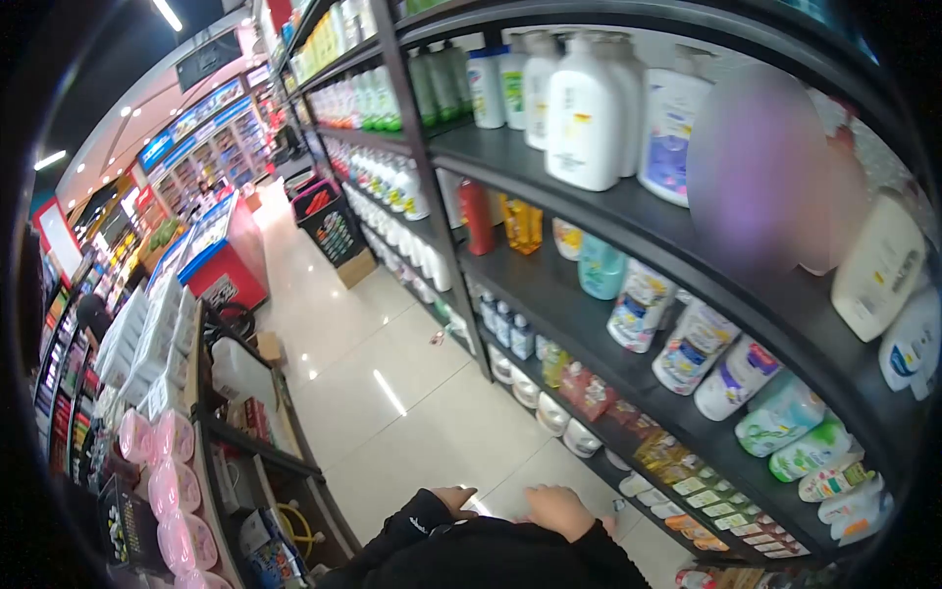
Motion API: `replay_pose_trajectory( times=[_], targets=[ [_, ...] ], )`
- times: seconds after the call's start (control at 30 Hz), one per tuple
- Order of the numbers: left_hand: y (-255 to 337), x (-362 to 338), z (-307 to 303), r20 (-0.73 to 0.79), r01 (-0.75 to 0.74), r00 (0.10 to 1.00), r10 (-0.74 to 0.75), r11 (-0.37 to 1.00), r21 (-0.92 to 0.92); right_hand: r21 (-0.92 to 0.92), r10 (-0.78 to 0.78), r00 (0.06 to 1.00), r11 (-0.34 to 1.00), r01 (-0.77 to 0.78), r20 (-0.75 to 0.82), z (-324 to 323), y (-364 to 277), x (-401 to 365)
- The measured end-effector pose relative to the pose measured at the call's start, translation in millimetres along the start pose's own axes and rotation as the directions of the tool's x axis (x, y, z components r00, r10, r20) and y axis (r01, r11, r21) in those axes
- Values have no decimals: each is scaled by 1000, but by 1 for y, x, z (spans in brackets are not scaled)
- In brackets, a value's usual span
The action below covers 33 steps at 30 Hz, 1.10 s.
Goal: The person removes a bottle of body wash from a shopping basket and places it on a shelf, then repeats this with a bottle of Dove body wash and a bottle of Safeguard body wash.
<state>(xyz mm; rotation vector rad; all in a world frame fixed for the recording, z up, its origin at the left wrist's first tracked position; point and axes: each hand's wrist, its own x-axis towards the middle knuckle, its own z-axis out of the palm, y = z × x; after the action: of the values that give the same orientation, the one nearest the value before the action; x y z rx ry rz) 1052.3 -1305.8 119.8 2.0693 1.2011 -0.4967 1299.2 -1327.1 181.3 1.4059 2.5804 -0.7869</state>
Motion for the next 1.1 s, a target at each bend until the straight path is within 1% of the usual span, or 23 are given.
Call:
replay_pose_trajectory(
  times=[0.03,0.07,0.13,0.2,0.23,0.3,0.33,0.4,0.43,0.47,0.53,0.6,0.63,0.67,0.7,0.73,0.8,0.83,0.87,0.93,1.0,1.07,1.1],
  targets=[
    [-14,-14,3,-44,10,999,-13,998,-61,-6,-64,998,998,64,5,-3,-12,15],
    [-26,-27,8,-39,25,999,-28,996,-80,-9,-127,992,992,127,11,-4,-23,29],
    [-41,-51,11,-128,115,981,-144,972,-207,-10,-177,984,984,177,33,-7,-44,53],
    [-54,-65,18,-120,169,971,-205,952,-254,-15,-252,961,967,255,109,-12,-63,73],
    [-63,-69,25,-170,175,956,-238,931,-319,-13,-260,957,965,264,132,-11,-69,82],
    [-81,-74,38,-271,163,917,-292,896,-412,0,-356,913,932,363,202,-9,-74,101],
    [-90,-75,43,-269,156,919,-289,892,-425,-4,-350,911,933,360,216,-8,-74,110],
    [-105,-77,48,-329,229,847,-418,845,-483,-19,-446,878,890,455,174,-6,-75,127],
    [-106,-82,39,-272,265,853,-445,819,-509,-17,-436,878,894,448,200,-6,-75,138],
    [-111,-83,37,-259,278,848,-463,803,-527,-9,-449,866,887,462,220,-9,-76,147],
    [-125,-80,32,-401,74,834,-380,796,-601,-8,-413,880,904,427,235,-21,-78,169],
    [-146,-65,28,-408,95,824,-394,804,-586,27,-444,866,893,450,230,-30,-72,198],
    [-156,-57,18,-384,118,842,-380,823,-556,43,-421,875,905,424,240,-31,-67,214],
    [-165,-51,1,-359,140,858,-366,841,-523,58,-399,883,916,398,248,-32,-61,230],
    [-173,-45,-18,-276,225,874,-401,836,-501,91,-415,882,910,405,224,-27,-49,249],
    [-184,-37,-37,-283,234,865,-415,832,-504,88,-430,875,903,421,222,-31,-42,265],
    [-206,-27,-72,-136,353,898,-419,869,-346,-43,-316,925,942,332,212,-43,-37,295],
    [-216,-24,-89,-159,338,909,-386,903,-264,-4,-295,941,954,300,166,-59,-43,307],
    [-227,-24,-107,-149,353,904,-402,895,-272,5,-310,934,950,314,176,-66,-45,322],
    [-248,-25,-145,-287,226,902,-322,919,-323,-27,-231,949,970,242,216,-79,-50,353],
    [-267,-30,-170,-326,222,880,-345,906,-360,-28,-277,930,956,292,242,-94,-61,383],
    [-287,-34,-180,-403,281,805,-435,879,-387,-33,-314,907,941,336,283,-102,-71,409],
    [-301,-35,-176,-395,315,791,-467,865,-392,11,-390,884,916,401,259,-104,-76,424]
  ],
)
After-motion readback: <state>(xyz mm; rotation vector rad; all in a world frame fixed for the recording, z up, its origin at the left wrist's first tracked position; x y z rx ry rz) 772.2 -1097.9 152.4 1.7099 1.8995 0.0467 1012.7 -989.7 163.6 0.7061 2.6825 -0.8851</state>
